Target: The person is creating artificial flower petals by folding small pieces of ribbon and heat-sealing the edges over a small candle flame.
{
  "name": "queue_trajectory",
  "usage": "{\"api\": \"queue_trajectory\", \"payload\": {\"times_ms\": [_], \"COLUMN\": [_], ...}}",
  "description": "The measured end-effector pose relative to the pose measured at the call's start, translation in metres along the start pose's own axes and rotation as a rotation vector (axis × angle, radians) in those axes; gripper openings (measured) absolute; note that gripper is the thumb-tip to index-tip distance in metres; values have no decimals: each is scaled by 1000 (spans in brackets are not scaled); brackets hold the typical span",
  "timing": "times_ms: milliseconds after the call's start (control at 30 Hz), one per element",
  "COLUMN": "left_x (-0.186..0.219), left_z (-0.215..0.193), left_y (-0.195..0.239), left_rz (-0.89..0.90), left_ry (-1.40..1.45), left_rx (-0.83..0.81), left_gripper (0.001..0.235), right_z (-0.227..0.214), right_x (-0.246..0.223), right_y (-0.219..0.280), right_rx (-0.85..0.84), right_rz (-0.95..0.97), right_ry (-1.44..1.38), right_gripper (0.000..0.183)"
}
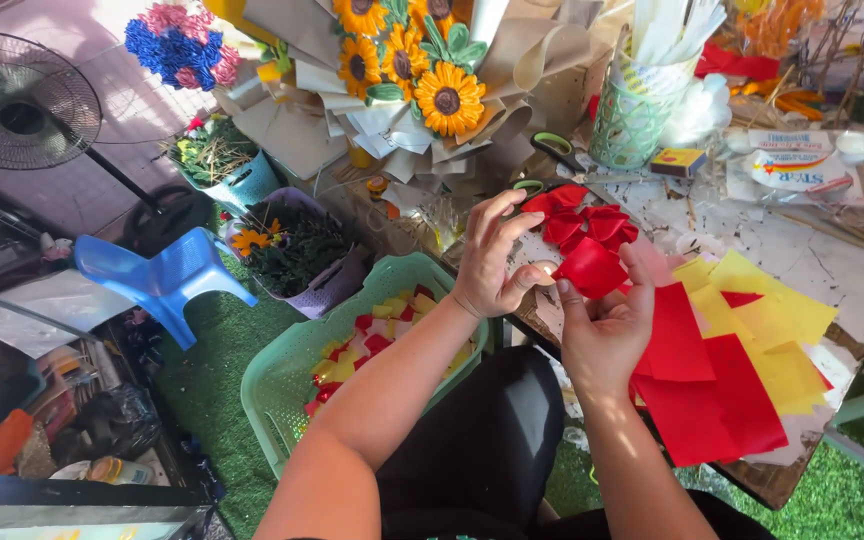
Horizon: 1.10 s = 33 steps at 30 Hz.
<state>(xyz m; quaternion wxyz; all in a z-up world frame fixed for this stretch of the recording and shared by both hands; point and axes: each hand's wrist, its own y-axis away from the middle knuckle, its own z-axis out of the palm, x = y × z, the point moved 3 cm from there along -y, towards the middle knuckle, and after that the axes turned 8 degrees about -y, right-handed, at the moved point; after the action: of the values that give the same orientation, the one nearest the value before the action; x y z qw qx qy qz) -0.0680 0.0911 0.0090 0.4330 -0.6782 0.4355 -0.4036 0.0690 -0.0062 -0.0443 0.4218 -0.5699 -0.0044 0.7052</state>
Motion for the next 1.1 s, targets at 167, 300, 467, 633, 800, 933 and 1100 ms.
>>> {"api": "queue_trajectory", "payload": {"times_ms": [167, 300, 467, 633, 800, 933, 1100], "left_x": [-5, -17, -27, -38, -57, -46, -43], "left_z": [-7, -9, -8, -2, 9, 2, 1], "left_y": [-3, 0, 3, 7, 13, 13, 9], "left_rz": [-55, -219, -264, -342, -326, -415, -545], "left_ry": [35, 114, 206, 241, 102, 70, 75], "left_rx": [18, 40, -12, -94, -65, -165, -334], "left_gripper": [68, 62, 42, 19, 14, 15, 19], "right_z": [-3, 5, 26, 17, 18, 19, 25], "right_x": [-3, -20, -53, -20, -9, -13, -22], "right_y": [3, 1, -4, -2, -3, -2, -5], "right_rx": [54, 77, 99, 160, 202, 242, 236], "right_rz": [-7, 52, 80, 158, 184, 223, 256], "right_ry": [13, 55, 65, 48, -34, -22, 34], "right_gripper": [77, 80, 80, 83, 81, 80, 75]}}
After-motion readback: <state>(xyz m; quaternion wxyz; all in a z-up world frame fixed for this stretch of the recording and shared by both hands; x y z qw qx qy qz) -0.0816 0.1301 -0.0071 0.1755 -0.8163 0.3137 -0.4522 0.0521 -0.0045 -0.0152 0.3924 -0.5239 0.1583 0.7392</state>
